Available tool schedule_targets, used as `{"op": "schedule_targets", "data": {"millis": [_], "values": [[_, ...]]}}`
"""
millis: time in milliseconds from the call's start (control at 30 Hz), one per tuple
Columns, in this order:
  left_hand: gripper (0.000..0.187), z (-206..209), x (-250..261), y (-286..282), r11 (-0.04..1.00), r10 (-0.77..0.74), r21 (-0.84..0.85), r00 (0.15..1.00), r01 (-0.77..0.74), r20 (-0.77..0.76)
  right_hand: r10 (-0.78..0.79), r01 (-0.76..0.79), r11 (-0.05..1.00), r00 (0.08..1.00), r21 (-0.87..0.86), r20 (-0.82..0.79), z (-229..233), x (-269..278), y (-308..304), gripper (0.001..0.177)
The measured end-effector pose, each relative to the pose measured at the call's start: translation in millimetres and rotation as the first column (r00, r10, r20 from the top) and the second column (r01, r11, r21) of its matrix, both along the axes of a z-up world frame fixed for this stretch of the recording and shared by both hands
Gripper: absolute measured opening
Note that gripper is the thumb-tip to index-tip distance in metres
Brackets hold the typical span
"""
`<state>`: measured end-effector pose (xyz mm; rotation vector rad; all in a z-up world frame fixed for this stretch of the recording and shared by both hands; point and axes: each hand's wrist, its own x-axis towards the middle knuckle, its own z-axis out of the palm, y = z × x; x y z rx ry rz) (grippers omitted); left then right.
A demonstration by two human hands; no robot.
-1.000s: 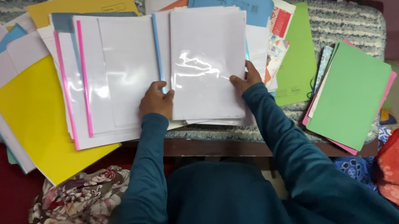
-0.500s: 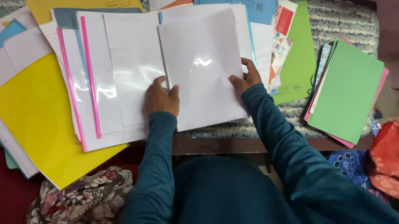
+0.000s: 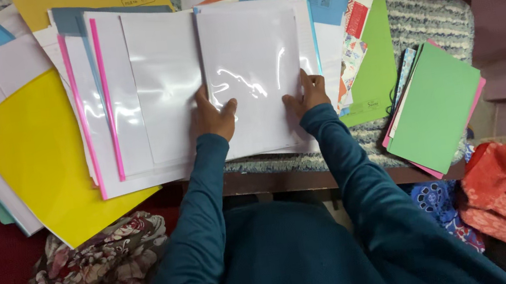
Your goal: The person sits on the floor and sorts through a pile of colorful folders and plastic sleeves. They pick up individual items, open them to check the contents, and place them into separate stacks. The person also uses rubber bands to bundle some of the files together.
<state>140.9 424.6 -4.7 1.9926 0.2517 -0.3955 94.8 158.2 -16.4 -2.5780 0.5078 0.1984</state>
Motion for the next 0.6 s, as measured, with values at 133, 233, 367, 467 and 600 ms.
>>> {"op": "schedule_targets", "data": {"millis": [133,233,367,467,600], "values": [[0.064,-0.9,7.3,2.2,0.994,0.019,-0.108,0.998,-0.012,0.061,0.008,-0.007,1.0,0.999,0.015,-0.052,-4.4,-1.5,-0.7,0.089],[0.06,15.9,5.1,-10.0,0.944,-0.046,-0.303,0.959,0.134,0.278,0.045,-0.045,0.999,0.998,0.023,-0.034,-16.8,2.7,-10.2,0.093],[0.065,57.4,-16.3,-29.8,0.975,-0.173,-0.137,0.984,0.176,0.035,0.126,-0.131,0.989,0.99,0.072,0.067,-34.9,-4.3,-28.3,0.099],[0.061,95.1,-24.6,-36.5,0.956,-0.172,-0.176,0.931,0.237,0.321,0.025,-0.082,0.934,0.986,0.348,0.164,-35.0,3.7,-39.6,0.085],[0.056,143.7,-45.9,-44.1,0.88,-0.287,-0.278,0.897,0.386,0.337,-0.277,0.202,0.459,0.958,0.865,-0.077,-13.1,-12.2,-52.1,0.082]]}}
